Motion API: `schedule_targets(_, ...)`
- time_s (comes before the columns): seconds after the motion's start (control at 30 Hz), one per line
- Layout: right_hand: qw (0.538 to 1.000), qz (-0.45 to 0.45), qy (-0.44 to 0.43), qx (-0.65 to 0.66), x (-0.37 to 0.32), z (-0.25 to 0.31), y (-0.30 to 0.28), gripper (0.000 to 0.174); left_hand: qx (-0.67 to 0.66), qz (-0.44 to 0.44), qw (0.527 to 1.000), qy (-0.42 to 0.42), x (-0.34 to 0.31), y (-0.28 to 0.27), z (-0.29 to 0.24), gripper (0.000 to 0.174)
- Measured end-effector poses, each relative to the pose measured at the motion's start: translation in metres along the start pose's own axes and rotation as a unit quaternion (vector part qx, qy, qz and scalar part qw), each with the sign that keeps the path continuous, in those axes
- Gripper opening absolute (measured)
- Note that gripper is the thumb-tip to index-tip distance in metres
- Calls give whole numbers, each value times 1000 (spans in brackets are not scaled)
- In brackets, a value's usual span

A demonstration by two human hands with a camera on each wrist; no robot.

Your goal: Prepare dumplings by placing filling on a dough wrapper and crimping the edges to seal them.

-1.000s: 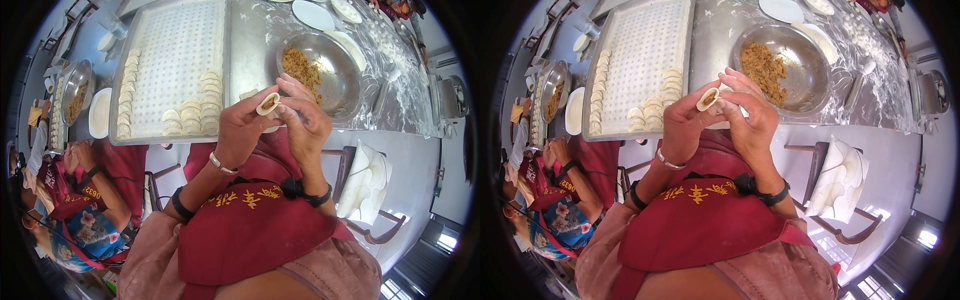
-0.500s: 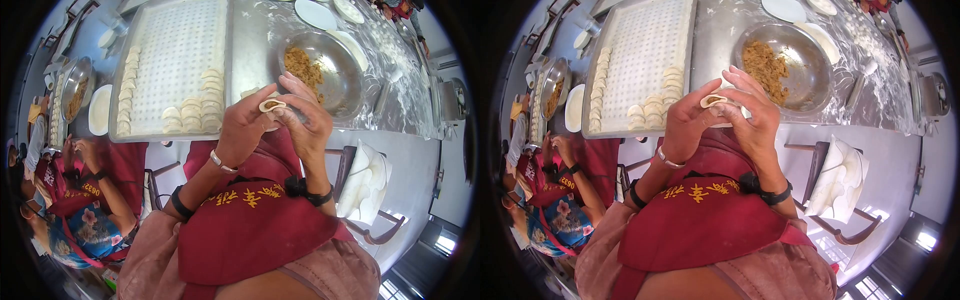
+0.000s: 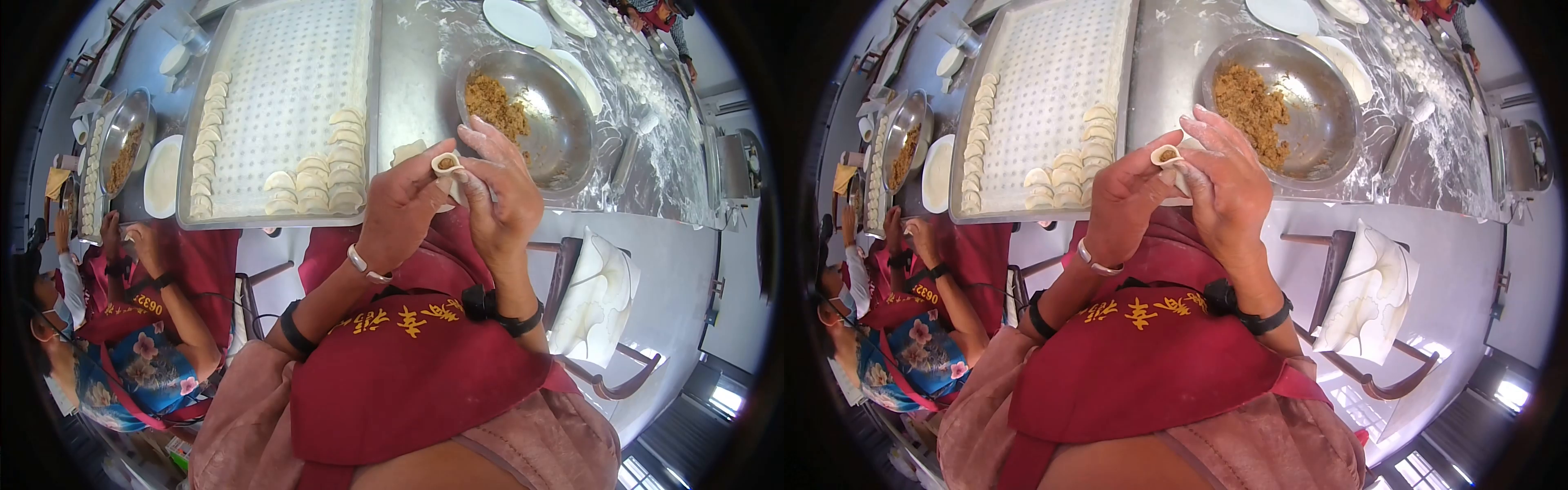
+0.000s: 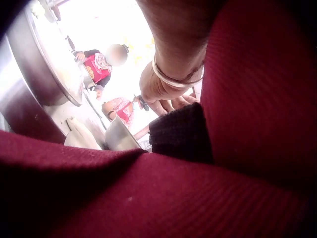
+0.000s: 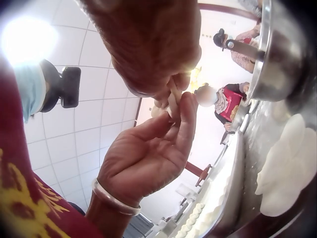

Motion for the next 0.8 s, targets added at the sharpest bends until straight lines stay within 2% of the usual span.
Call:
schedule_targets(0.17, 999, 8, 2, 41, -3, -2, 1, 14, 35, 30, 999, 19, 0, -1, 1, 43)
schedule_targets(0.27, 998, 63, -16, 9, -6, -8, -1, 21, 45, 27, 998, -19, 0, -3, -2, 44)
schedule_targets(0.37, 991, 90, 77, 66, 0, -4, -4, 29, 27, 43, 998, -33, 2, -7, -1, 45)
schedule_targets(0.47, 980, 123, 104, 113, 3, -2, -3, 33, 68, 57, 996, 22, 1, -5, -1, 44)
schedule_targets(0.67, 971, 101, 119, 182, -7, -8, 3, 21, 29, 56, 998, -26, -1, -6, -3, 47)
schedule_targets(0.8, 968, 82, 87, 220, -8, -8, 7, 17, 42, 58, 997, 8, 0, -6, -2, 44)
Point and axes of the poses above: each hand's wrist, its own x-axis towards the middle knuckle, its own y-axis out of the palm, z = x × y, the point moved 3 cm from there along x, towards the middle knuckle, and after that the axes turned 10 degrees about -x, right-handed, at the moved point
